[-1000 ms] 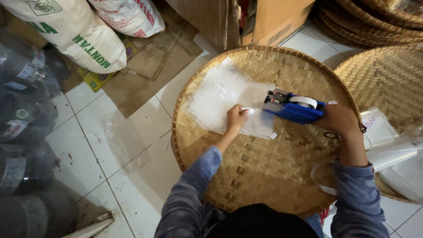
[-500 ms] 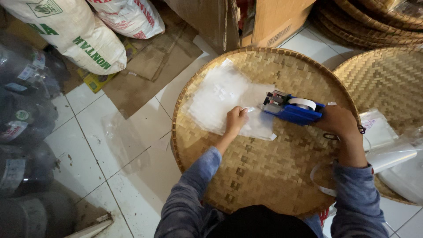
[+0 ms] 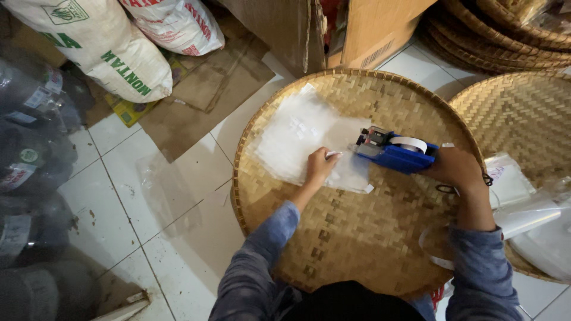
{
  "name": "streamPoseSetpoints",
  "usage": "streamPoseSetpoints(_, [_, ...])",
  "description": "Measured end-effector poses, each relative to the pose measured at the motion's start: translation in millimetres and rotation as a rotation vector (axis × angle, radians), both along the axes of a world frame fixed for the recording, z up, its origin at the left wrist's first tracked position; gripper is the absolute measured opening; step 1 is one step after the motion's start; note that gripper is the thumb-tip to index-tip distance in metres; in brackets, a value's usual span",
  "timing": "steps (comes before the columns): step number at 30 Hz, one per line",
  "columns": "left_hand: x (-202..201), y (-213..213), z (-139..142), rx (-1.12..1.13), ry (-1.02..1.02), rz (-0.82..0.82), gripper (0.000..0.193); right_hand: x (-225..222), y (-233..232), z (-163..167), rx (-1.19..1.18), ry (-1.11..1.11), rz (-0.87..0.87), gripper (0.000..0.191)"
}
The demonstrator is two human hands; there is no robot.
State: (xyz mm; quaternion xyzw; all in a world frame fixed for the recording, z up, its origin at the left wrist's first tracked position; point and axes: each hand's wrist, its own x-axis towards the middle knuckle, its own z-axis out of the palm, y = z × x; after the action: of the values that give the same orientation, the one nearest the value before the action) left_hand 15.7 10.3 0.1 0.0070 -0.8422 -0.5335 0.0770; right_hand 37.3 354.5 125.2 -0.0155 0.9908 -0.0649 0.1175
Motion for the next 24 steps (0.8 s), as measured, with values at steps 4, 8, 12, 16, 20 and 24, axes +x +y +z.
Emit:
streamPoseSetpoints(4, [-1,2,-4,0.073,-0.076,-0.009,0.032,-4,0,-2,0.047,-0.027,-0.013,0.058])
streamPoseSetpoints(8, [0,2,-5,0.093,-0.028,-0.016,0.03,-3,-4,2,0.061,-0.018,0.004,0.058])
streamPoseSetpoints(12, [3,2,-2,-0.101,0.003,0.018,0.033,0,-7,10,-0.018,0.007,0.008,0.063])
streamPoseSetpoints(16, [3,2,-1,-0.121,-0.009,0.006,0.033,0,-10,12,0.013,-0.013,-0.015,0.061])
streamPoseSetpoints(20, [3,2,-3,-0.112,0.014,0.002,0.031,0,-8,9,0.007,0.014,0.017,0.059])
streamPoseSetpoints(24, [4,2,-5,-0.102,0.036,-0.004,0.031,1,-5,6,-0.04,0.01,-0.003,0.06])
